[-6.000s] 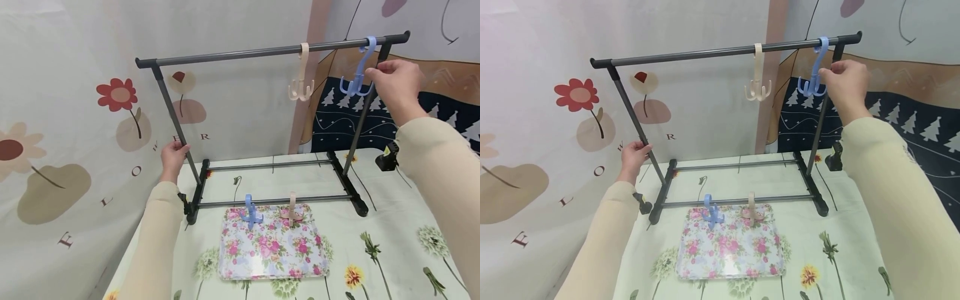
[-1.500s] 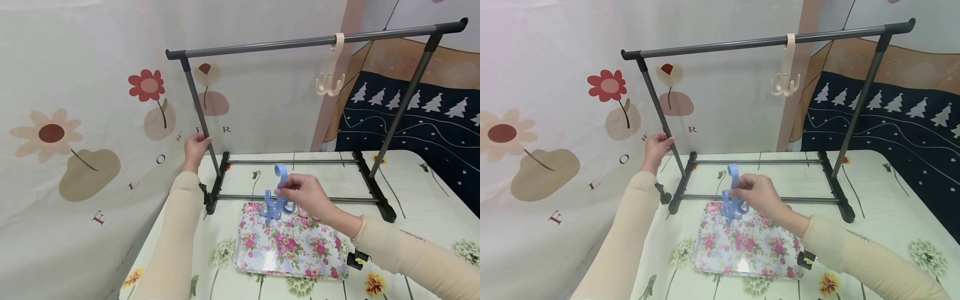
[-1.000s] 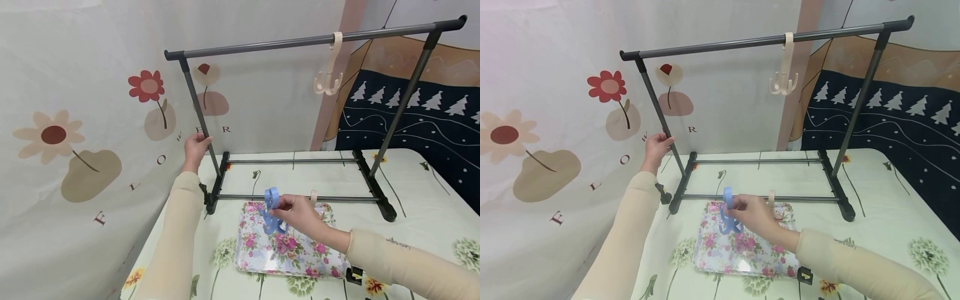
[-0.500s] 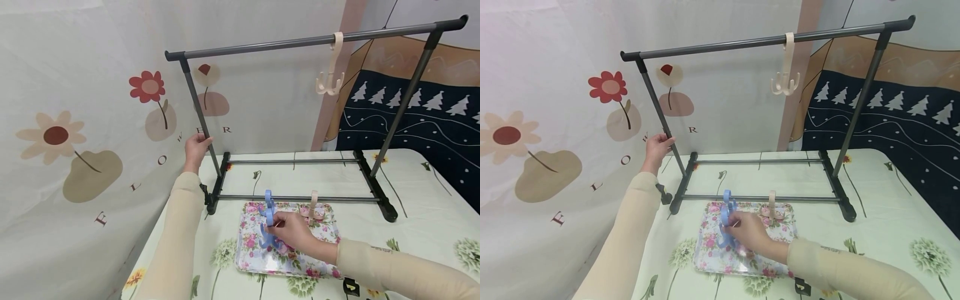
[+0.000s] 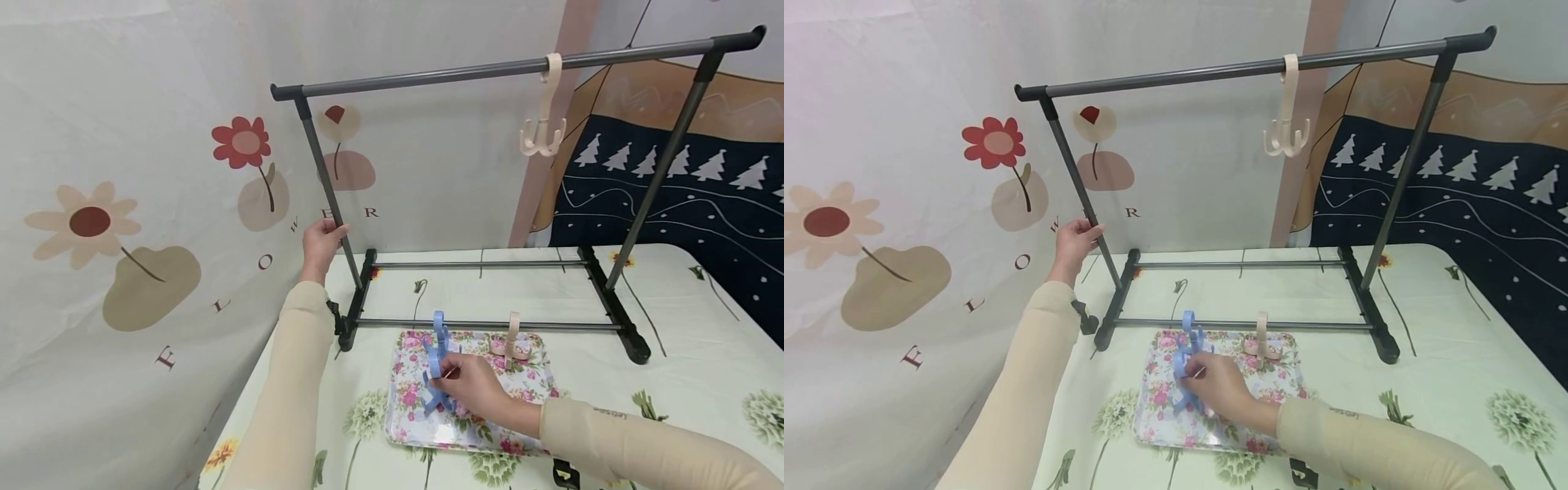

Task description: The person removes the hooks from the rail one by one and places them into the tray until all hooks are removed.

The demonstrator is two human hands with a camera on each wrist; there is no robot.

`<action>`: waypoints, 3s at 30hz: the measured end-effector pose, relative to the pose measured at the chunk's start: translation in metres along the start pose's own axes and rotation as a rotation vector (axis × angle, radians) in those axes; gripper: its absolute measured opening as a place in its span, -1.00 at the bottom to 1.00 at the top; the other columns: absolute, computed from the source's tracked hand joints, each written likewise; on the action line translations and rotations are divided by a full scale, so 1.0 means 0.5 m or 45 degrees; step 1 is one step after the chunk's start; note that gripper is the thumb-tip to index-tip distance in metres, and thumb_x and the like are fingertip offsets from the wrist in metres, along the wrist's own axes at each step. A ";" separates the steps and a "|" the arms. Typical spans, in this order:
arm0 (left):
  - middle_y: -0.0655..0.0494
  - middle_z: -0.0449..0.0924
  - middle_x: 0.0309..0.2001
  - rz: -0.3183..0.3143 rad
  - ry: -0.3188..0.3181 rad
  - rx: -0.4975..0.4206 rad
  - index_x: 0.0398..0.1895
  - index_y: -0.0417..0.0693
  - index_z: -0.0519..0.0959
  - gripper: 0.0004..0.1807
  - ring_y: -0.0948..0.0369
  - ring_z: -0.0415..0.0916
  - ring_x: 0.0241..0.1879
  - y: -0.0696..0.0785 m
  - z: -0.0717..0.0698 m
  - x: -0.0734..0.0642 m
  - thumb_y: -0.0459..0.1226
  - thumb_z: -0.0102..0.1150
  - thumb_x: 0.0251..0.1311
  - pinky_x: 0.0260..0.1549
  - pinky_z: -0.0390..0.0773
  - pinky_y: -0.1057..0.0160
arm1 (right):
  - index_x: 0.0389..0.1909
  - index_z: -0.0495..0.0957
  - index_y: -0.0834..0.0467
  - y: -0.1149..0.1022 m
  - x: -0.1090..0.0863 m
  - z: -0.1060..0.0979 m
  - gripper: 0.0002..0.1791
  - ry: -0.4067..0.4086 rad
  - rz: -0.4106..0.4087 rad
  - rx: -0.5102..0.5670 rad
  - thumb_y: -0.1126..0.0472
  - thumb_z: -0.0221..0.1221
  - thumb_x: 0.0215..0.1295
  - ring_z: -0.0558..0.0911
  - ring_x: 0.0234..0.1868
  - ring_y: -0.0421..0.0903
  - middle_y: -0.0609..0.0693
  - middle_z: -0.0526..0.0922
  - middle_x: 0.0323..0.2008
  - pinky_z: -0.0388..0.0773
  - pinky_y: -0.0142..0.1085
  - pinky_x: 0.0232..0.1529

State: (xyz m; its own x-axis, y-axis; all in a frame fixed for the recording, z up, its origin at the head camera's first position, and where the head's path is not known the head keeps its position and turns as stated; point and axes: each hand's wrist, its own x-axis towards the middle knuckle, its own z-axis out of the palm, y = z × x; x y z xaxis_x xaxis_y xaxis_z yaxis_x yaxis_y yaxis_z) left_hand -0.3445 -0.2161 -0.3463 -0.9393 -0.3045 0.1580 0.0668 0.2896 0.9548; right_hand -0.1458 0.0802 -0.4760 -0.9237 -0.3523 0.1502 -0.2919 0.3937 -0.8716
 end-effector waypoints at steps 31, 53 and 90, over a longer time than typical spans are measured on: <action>-0.02 0.54 -0.12 -0.012 0.004 0.003 -0.10 -0.23 0.54 -0.74 0.04 0.53 0.00 0.002 0.000 0.001 -0.23 0.29 0.31 0.11 0.53 0.06 | 0.05 0.59 0.23 -0.047 -0.036 -0.064 -0.44 -0.117 0.013 0.044 0.03 0.46 0.08 0.64 -0.10 0.04 0.09 0.66 -0.07 0.61 -0.40 -0.20; 0.01 0.51 -0.17 0.009 -0.010 0.020 -0.19 -0.21 0.51 -0.79 0.04 0.51 -0.04 0.004 0.002 0.000 -0.24 0.27 0.32 0.10 0.53 0.03 | 0.03 0.61 0.16 -0.097 -0.008 -0.187 -0.56 0.149 -0.013 -0.073 0.03 0.40 0.20 0.65 -0.14 -0.10 -0.02 0.69 -0.12 0.63 -0.35 -0.26; -0.04 0.52 -0.10 0.013 -0.016 0.067 -0.16 -0.24 0.51 -0.77 0.04 0.50 -0.02 0.010 -0.004 -0.007 -0.23 0.25 0.33 0.05 0.55 0.13 | 0.11 0.57 0.20 -0.237 0.158 -0.442 -0.50 0.840 -0.080 -0.122 -0.10 0.19 0.38 0.52 -0.10 -0.19 0.03 0.62 -0.05 0.47 -0.55 -0.14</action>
State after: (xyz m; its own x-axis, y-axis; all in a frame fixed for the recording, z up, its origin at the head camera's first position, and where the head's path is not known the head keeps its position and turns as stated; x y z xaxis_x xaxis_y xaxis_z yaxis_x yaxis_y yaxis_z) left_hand -0.3403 -0.2156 -0.3417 -0.9428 -0.2902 0.1639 0.0586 0.3398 0.9387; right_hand -0.2389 0.1934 -0.2579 -0.8532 0.2042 0.4800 -0.3429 0.4738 -0.8111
